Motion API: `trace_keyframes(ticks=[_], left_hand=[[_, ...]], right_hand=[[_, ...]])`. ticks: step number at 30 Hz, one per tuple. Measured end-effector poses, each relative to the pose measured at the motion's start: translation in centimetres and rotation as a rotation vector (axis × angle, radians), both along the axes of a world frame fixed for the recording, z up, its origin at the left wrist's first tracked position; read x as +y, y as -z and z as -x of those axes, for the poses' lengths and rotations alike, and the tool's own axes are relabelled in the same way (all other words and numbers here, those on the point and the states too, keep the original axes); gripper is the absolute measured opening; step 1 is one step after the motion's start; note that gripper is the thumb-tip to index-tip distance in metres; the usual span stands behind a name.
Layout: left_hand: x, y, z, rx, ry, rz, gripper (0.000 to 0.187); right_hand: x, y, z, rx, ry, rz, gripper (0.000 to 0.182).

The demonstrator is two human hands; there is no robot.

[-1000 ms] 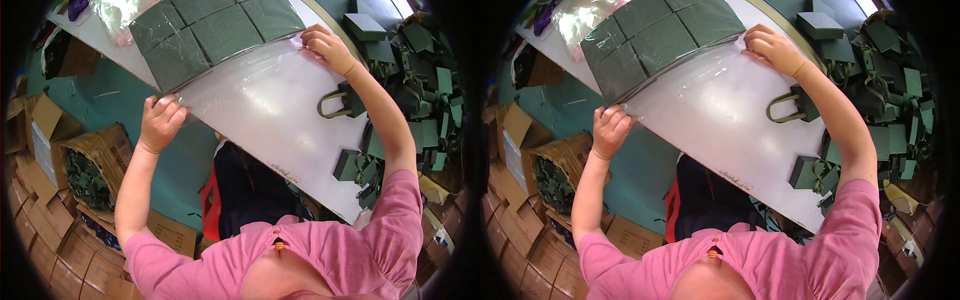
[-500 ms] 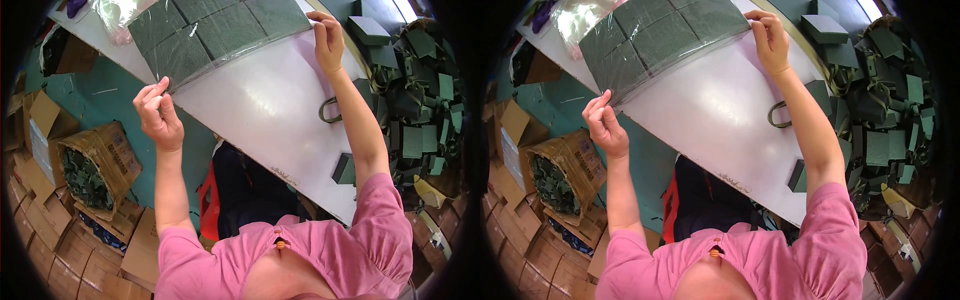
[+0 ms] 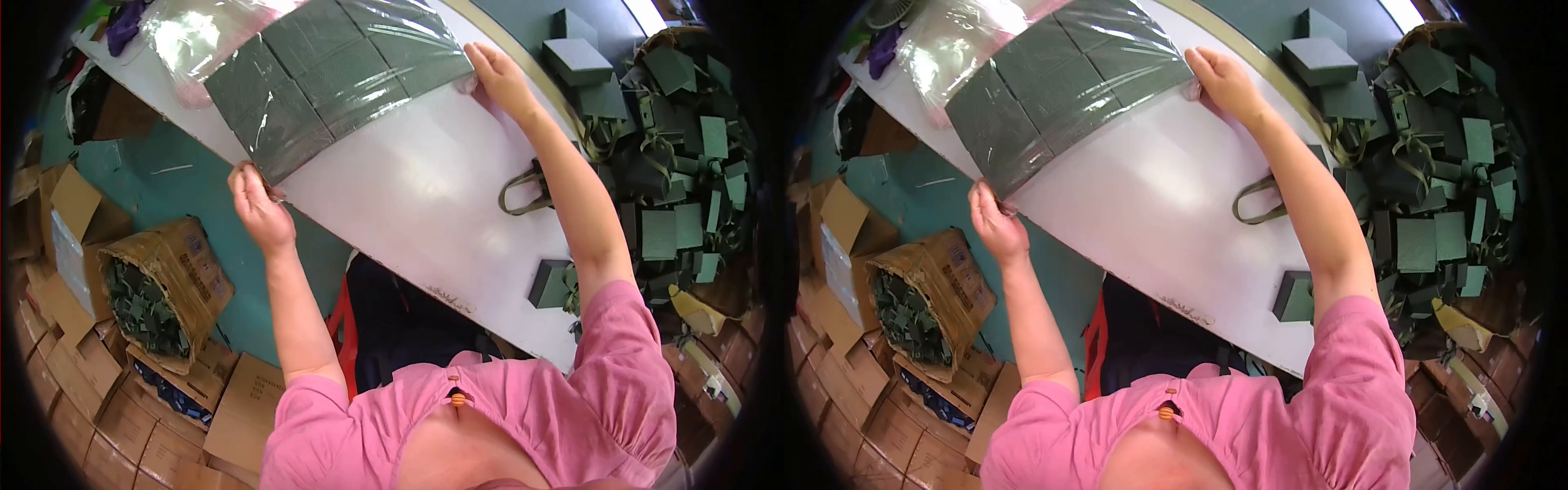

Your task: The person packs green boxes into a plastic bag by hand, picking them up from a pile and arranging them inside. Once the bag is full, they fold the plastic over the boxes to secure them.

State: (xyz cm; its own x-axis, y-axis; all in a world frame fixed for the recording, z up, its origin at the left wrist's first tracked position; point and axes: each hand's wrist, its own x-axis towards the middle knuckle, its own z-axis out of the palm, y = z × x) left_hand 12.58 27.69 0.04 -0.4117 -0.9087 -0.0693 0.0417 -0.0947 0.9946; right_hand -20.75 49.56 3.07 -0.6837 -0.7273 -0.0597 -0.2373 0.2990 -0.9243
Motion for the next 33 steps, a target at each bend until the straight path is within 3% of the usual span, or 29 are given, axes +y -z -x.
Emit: trace_keyframes(ticks=[2, 5, 6, 7, 9, 10, 11, 12, 13, 15, 18, 21, 23, 25, 27, 32, 33], left_hand=[[-0.2, 1.7, -0.4, -0.111, 0.000, 0.122, 0.028], [-0.1, 1.7, -0.1, -0.319, 0.011, 0.408, 0.029], [-0.2, 1.1, 0.0, -0.366, 0.022, 0.491, 0.028], [-0.2, 0.6, 0.3, -0.413, 0.031, 0.572, 0.027], [0.3, -0.5, 0.9, -0.444, 0.001, 0.432, 0.024], [0.7, -1.0, 1.1, -0.470, -0.008, 0.329, 0.024], [0.7, -1.4, 1.2, -0.501, -0.013, 0.223, 0.025], [-0.5, 2.6, 0.3, -0.437, -0.037, 0.575, 0.027], [-0.4, 2.1, 0.3, -0.464, -0.021, 0.511, 0.027], [0.5, 0.3, 0.7, -0.495, 0.015, 0.390, 0.025], [1.1, -0.8, 1.2, -0.446, -0.004, 0.430, 0.015], [0.7, -1.0, 2.0, -0.333, 0.056, 0.509, 0.029], [0.6, -2.7, 2.0, -0.379, 0.157, 0.510, 0.038], [-1.0, -4.4, 2.8, -0.378, 0.250, 0.521, 0.046], [-2.4, -5.9, 3.5, -0.335, 0.332, 0.520, 0.051], [-12.0, -12.2, 12.8, 0.123, 0.592, 0.179, 0.033], [-14.4, -11.5, 14.1, -0.065, 0.544, 0.351, 0.030]], right_hand=[[-0.2, 1.0, 0.5, -0.089, -0.018, -0.009, 0.041], [-0.1, -0.8, 0.6, 0.217, -0.067, -0.241, 0.036], [-0.3, -1.9, 0.8, 0.167, -0.101, -0.316, 0.027], [-0.9, -2.3, 1.1, 0.295, 0.009, -0.262, 0.024], [-2.0, -2.9, 1.8, 0.540, 0.239, -0.155, 0.023], [-3.7, -4.4, 0.8, 0.586, 0.361, -0.020, 0.031], [-5.2, -5.0, -0.9, 0.791, 0.221, 0.095, 0.043], [-6.0, -7.0, -3.2, 0.762, -0.057, -0.049, 0.055], [-6.7, -5.8, -4.4, 0.944, -0.183, -0.197, 0.062], [-7.2, -5.2, -4.5, 0.952, -0.188, -0.351, 0.068], [-7.0, -6.7, -3.9, 0.508, -0.075, -0.227, 0.075], [-4.5, -1.3, -0.9, 0.175, 0.127, -0.244, 0.079], [-3.8, -5.0, -1.4, -0.385, 0.011, -0.155, 0.080], [-1.7, -3.8, -2.5, -0.403, 0.114, -0.103, 0.080], [-0.6, -3.5, -3.2, -0.637, 0.348, 0.074, 0.080], [-2.1, -3.7, -0.1, -0.907, 0.636, 0.576, 0.056], [-2.4, -2.9, 1.7, -0.967, 0.654, 0.668, 0.051]])
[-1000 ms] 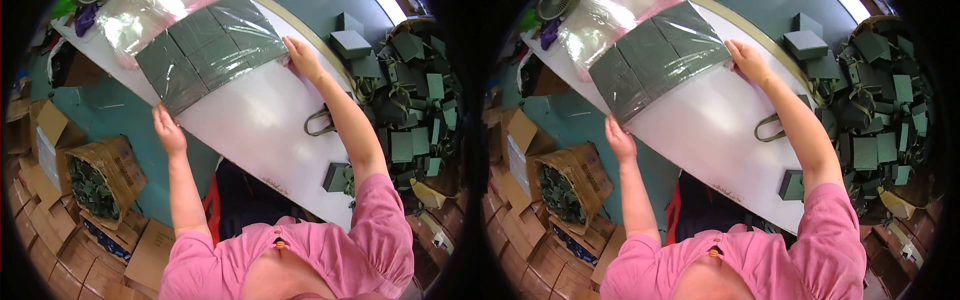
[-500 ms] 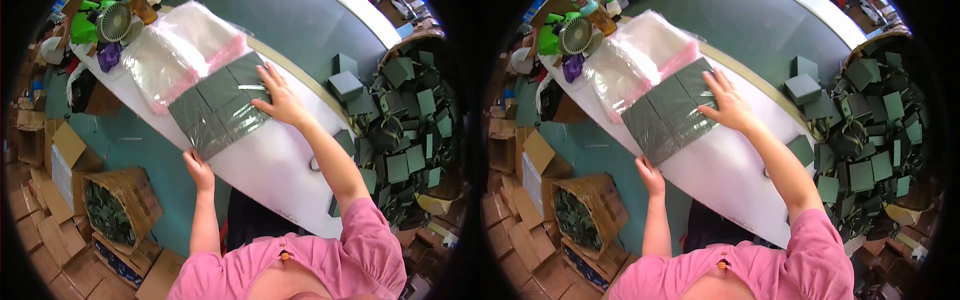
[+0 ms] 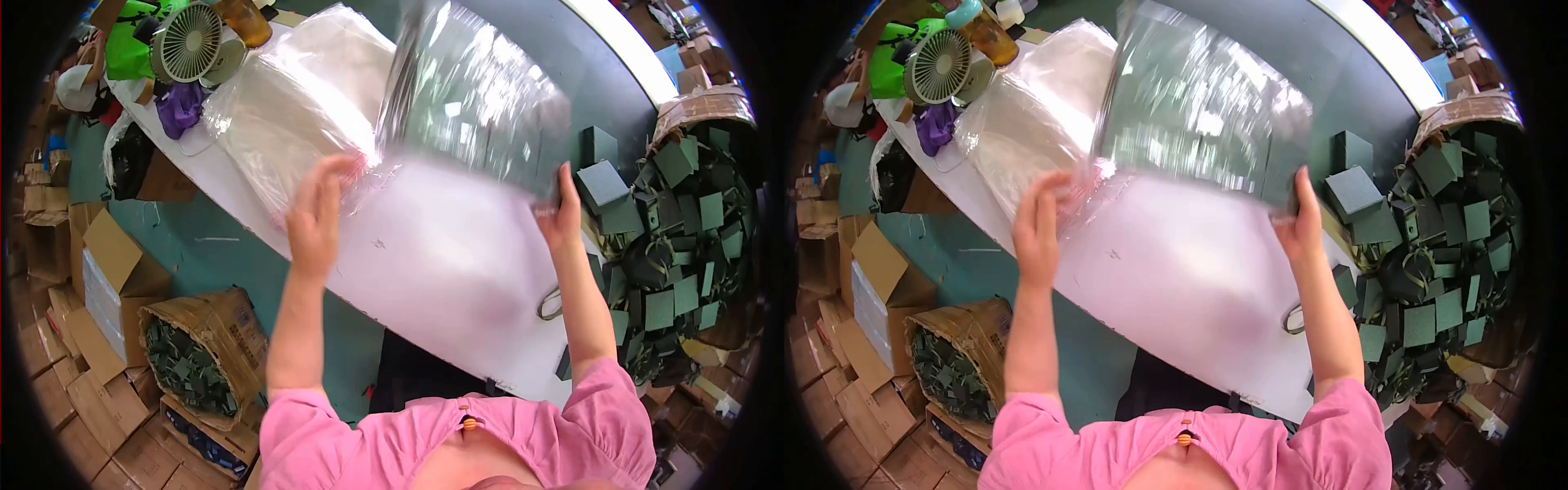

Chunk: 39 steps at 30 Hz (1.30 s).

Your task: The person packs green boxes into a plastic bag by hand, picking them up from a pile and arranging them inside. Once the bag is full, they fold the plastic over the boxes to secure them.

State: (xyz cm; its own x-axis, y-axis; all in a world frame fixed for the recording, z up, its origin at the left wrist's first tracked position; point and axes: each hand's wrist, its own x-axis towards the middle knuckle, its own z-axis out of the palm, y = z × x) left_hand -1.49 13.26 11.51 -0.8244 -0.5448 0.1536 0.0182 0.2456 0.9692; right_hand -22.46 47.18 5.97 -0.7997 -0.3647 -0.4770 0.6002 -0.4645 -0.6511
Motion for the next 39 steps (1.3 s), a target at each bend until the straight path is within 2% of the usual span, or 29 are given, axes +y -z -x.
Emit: trace_keyframes(ticks=[1, 3, 5, 6, 7, 10, 11, 12, 14, 15, 16, 18, 19, 21, 23, 24, 25, 26, 28, 29, 30, 32, 33, 36, 38, 39], left_hand=[[-2.6, 0.8, 1.1, -0.123, -0.067, 0.214, 0.027], [-8.4, 5.7, 2.0, -0.182, -0.187, 0.702, 0.028], [-10.8, 7.7, 2.0, -0.258, -0.223, 0.903, 0.028], [-11.5, 8.4, 1.8, -0.306, -0.239, 1.001, 0.028], [-12.0, 8.9, 1.9, -0.254, -0.270, 0.930, 0.022], [-12.8, 10.4, 1.8, -0.255, -0.272, 0.819, 0.015], [-13.3, 10.5, 1.5, -0.260, -0.294, 0.843, 0.014], [-13.8, 10.6, 1.2, -0.254, -0.306, 0.860, 0.014], [-14.0, 10.1, 1.9, -0.263, -0.233, 0.871, 0.017], [-14.4, 9.9, 2.1, -0.274, -0.192, 0.757, 0.018], [-14.2, 9.3, 2.0, -0.291, -0.195, 0.735, 0.018], [-10.1, 5.4, 1.4, -0.295, -0.167, 0.617, 0.013], [-7.9, 3.7, 0.4, -0.268, -0.103, 0.627, 0.010], [-3.2, 1.7, -1.7, -0.354, 0.133, 0.393, 0.010], [1.0, 0.6, -3.6, -0.504, 0.421, 0.258, 0.010], [2.6, 0.7, -4.5, -0.529, 0.513, 0.252, 0.009], [3.7, 1.0, -4.9, -0.552, 0.608, 0.247, 0.009], [4.4, 0.8, -4.9, -0.590, 0.629, 0.333, 0.009], [5.9, 0.1, -5.4, -0.677, 0.678, 0.498, 0.010], [6.6, -0.7, -5.1, -0.756, 0.672, 0.500, 0.015], [7.6, -1.5, -4.6, -0.697, 0.632, 0.580, 0.019], [11.0, -2.7, -3.2, -0.555, 0.530, 0.740, 0.026], [13.1, -2.9, -2.6, -0.467, 0.610, 0.693, 0.031], [21.9, -2.2, -0.6, -0.259, 0.848, 0.538, 0.043], [29.1, -0.5, 0.5, -0.181, 0.852, 0.460, 0.051], [32.1, 0.6, 0.8, -0.176, 0.795, 0.515, 0.053]], right_hand=[[-1.6, -0.5, 1.5, 0.048, 0.001, 0.150, 0.047], [-7.6, -3.1, 3.4, 0.111, 0.199, 0.115, 0.046], [-12.4, -2.8, 6.7, 0.200, 0.211, 0.163, 0.046], [-14.8, -2.8, 8.5, 0.177, 0.300, 0.162, 0.045], [-16.1, -0.9, 11.5, 0.175, 0.288, 0.213, 0.044], [-21.8, 1.0, 16.5, 0.152, 0.482, 0.195, 0.043], [-23.6, -0.2, 15.5, 0.182, 0.514, 0.143, 0.040], [-24.4, 0.4, 15.8, 0.160, 0.425, 0.133, 0.035], [-24.5, 1.5, 12.8, 0.471, 0.171, -0.275, 0.052], [-24.6, 2.1, 11.4, 0.629, 0.081, -0.470, 0.063], [-23.5, 3.2, 8.8, 0.784, 0.020, -0.578, 0.069], [-19.3, 1.9, 3.2, 1.155, -0.053, -0.768, 0.073], [-16.4, 1.1, 3.1, 1.347, -0.066, -1.127, 0.076], [-7.7, -1.3, 3.0, 1.667, -0.133, -1.856, 0.082], [-0.9, -3.5, 4.5, 0.922, -0.508, -2.293, 0.090], [2.7, -3.9, 5.0, 0.719, -0.612, -2.425, 0.095], [6.0, -4.4, 5.0, 0.631, -0.690, -2.435, 0.093], [9.1, -4.4, 5.1, 0.836, -0.708, -2.305, 0.091], [9.4, -6.8, 1.9, 0.912, -0.690, -2.045, 0.091], [10.1, -6.7, -0.4, 0.996, -0.598, -1.743, 0.089], [10.3, -6.6, -2.9, 1.014, -0.533, -1.506, 0.091], [10.9, -6.5, -6.5, 1.211, -0.425, -1.538, 0.090], [12.1, -5.9, -7.4, 1.223, -0.328, -1.671, 0.090], [16.3, -5.6, -8.7, 0.993, -0.125, -1.524, 0.091], [20.0, -6.1, -9.3, 1.136, -0.403, -1.463, 0.091], [21.7, -6.5, -9.6, 1.203, -0.546, -1.421, 0.092]])
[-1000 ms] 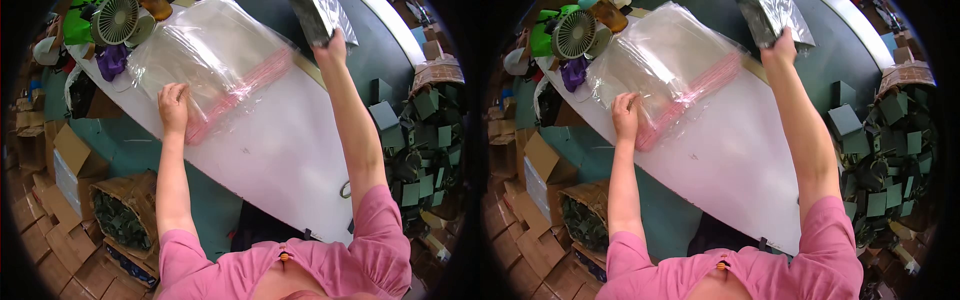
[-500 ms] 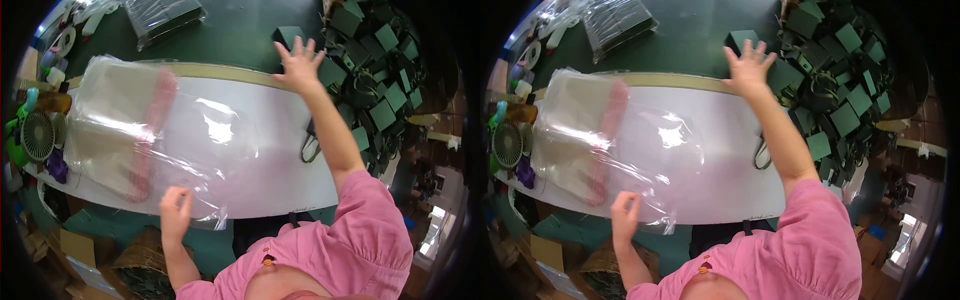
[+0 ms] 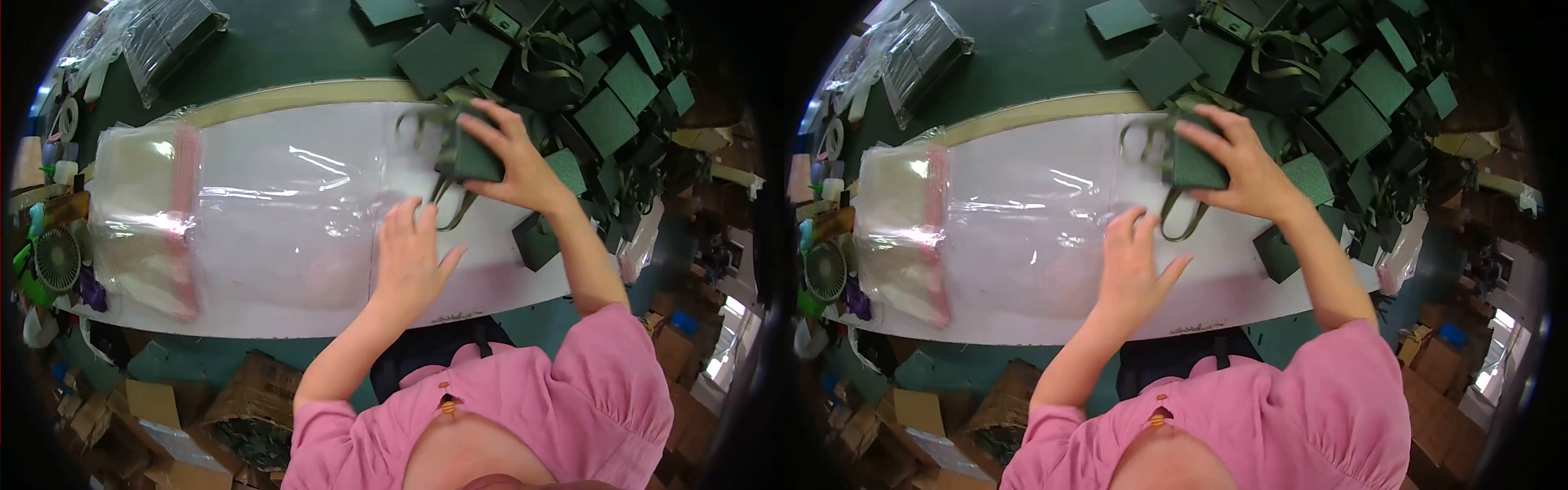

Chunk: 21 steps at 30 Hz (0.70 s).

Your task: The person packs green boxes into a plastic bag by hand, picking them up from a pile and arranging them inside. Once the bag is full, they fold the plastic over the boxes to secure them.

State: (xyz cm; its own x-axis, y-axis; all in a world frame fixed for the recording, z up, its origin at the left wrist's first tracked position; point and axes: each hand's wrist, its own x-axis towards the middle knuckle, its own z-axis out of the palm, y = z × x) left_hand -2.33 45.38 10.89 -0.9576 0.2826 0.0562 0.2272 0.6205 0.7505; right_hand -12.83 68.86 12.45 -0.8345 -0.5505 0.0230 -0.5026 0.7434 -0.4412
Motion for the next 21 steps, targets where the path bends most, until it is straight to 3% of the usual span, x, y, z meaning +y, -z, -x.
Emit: trace_keyframes(ticks=[4, 7, 9, 11, 14, 16, 19, 21], left_hand=[[4.7, 4.0, 0.2, 0.025, -0.101, 0.101, 0.055], [0.8, 7.1, -1.6, 0.162, -0.072, -0.056, 0.054], [-2.0, 7.0, -1.7, 0.272, -0.213, 0.168, 0.046], [-4.0, 6.3, -2.2, 0.178, -0.273, 0.523, 0.039], [-6.5, 5.1, -3.5, 0.194, -0.384, 0.606, 0.032], [-4.6, 3.9, -4.1, 0.250, -0.344, 0.386, 0.030], [2.4, 3.4, -4.3, 0.248, -0.285, 0.035, 0.025], [7.0, 4.5, -3.3, 0.079, -0.349, -0.169, 0.026]], right_hand=[[3.8, -1.0, 2.0, -0.145, -0.426, -0.138, 0.095], [5.2, -0.1, 5.5, -0.128, -0.709, -0.124, 0.096], [5.1, 0.7, 6.2, -0.108, -0.705, 0.060, 0.094], [4.2, 1.6, 6.0, 0.003, -0.553, 0.246, 0.091], [3.3, 2.0, 6.4, -0.063, -0.387, 0.122, 0.094], [2.9, 2.9, 6.0, 0.002, -0.360, -0.030, 0.099], [2.0, 3.1, 4.4, -0.060, -0.190, -0.008, 0.096], [1.4, 3.3, 2.9, -0.052, -0.091, -0.035, 0.097]])
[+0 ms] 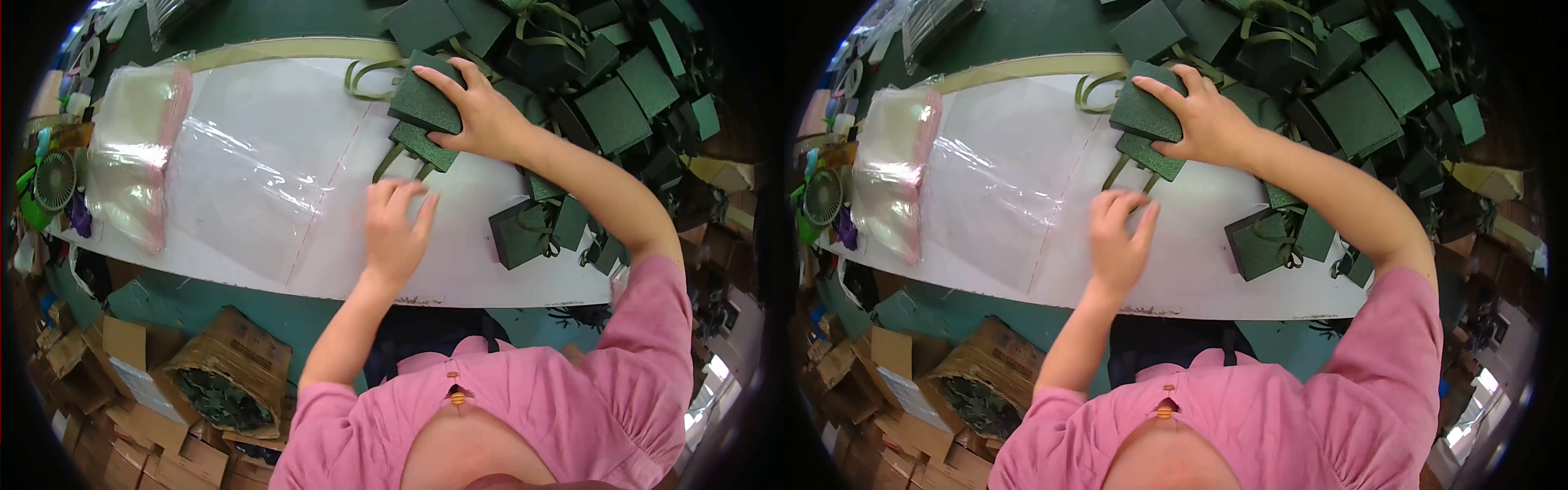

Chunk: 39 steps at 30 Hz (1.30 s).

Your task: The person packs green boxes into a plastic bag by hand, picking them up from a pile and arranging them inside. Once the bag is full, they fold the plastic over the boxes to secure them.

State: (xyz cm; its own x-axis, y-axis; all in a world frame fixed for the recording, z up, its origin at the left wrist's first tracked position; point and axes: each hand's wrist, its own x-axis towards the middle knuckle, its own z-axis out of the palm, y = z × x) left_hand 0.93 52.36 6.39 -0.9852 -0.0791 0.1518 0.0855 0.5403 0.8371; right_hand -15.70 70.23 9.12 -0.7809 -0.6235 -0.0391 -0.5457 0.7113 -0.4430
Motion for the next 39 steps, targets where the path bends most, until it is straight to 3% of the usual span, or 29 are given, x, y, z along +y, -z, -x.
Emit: trace_keyframes(ticks=[2, 5, 8, 11, 14, 17, 20, 22, 24, 26, 27, 28, 29, 31, 33, 36, 37, 39], left_hand=[[2.4, 1.7, 1.8, -0.101, -0.157, -0.127, 0.027], [2.9, 1.8, 3.1, -0.034, -0.274, 0.096, 0.028], [2.6, 1.4, 3.9, -0.162, -0.197, 0.152, 0.029], [2.2, 2.8, 4.1, -0.119, -0.157, 0.179, 0.027], [1.1, 3.7, 4.0, -0.003, -0.131, 0.111, 0.022], [-0.6, 2.0, 3.2, 0.106, -0.333, -0.088, 0.017], [-4.4, -1.0, 0.3, 0.171, -0.394, -0.304, 0.011], [-7.3, -4.1, -2.6, -0.019, 0.042, -0.368, 0.005], [-8.4, -6.8, -3.9, -0.191, 0.809, -0.196, 0.011], [-9.1, -7.3, -5.0, -0.364, 0.824, -0.147, 0.017], [-9.5, -7.4, -5.3, -0.449, 0.833, -0.128, 0.020], [-10.8, -5.6, -4.7, -0.287, 0.629, -0.023, 0.027], [-12.6, -2.5, -4.1, -0.176, 0.350, 0.040, 0.028], [-15.4, 0.2, -0.5, 0.089, 0.039, 0.293, 0.032], [-16.5, 1.8, 0.5, -0.046, -0.024, 0.599, 0.039], [-16.5, 3.6, 0.2, -0.091, -0.043, 0.603, 0.050], [-15.8, 3.7, 0.1, -0.094, -0.058, 0.593, 0.052], [-13.8, 3.8, 0.7, -0.084, -0.086, 0.575, 0.055]], right_hand=[[-0.6, -0.2, -0.8, 0.006, 0.070, -0.018, 0.097], [-1.0, -0.2, -1.6, 0.003, 0.138, -0.031, 0.098], [-1.3, 0.3, -2.1, 0.025, 0.172, -0.024, 0.099], [-1.5, 0.2, -2.5, 0.035, 0.208, -0.029, 0.100], [-1.6, 0.4, -2.9, 0.041, 0.237, -0.026, 0.100], [-1.6, 0.7, -3.2, 0.043, 0.246, 0.007, 0.099], [-1.3, 0.5, -3.0, 0.040, 0.207, 0.116, 0.097], [-0.2, -0.1, -2.0, 0.057, 0.098, 0.270, 0.094], [1.3, -0.7, -0.2, 0.039, -0.182, 0.466, 0.087], [1.4, -1.1, 2.2, 0.081, -0.560, 0.422, 0.088], [1.1, -1.7, 2.5, 0.042, -0.636, 0.209, 0.088], [0.9, -1.4, 2.6, 0.043, -0.704, 0.032, 0.089], [0.8, -1.1, 2.8, -0.060, -0.700, 0.035, 0.090], [0.7, -0.9, 3.2, -0.127, -0.670, 0.006, 0.092], [0.9, -1.1, 2.2, -0.076, -0.613, -0.059, 0.094], [0.3, -0.6, -0.6, -0.229, -0.141, 0.301, 0.097], [-1.5, -1.7, -1.9, -0.568, 0.092, 0.643, 0.087], [-3.8, 2.3, -3.8, -1.001, 0.235, 1.175, 0.074]])
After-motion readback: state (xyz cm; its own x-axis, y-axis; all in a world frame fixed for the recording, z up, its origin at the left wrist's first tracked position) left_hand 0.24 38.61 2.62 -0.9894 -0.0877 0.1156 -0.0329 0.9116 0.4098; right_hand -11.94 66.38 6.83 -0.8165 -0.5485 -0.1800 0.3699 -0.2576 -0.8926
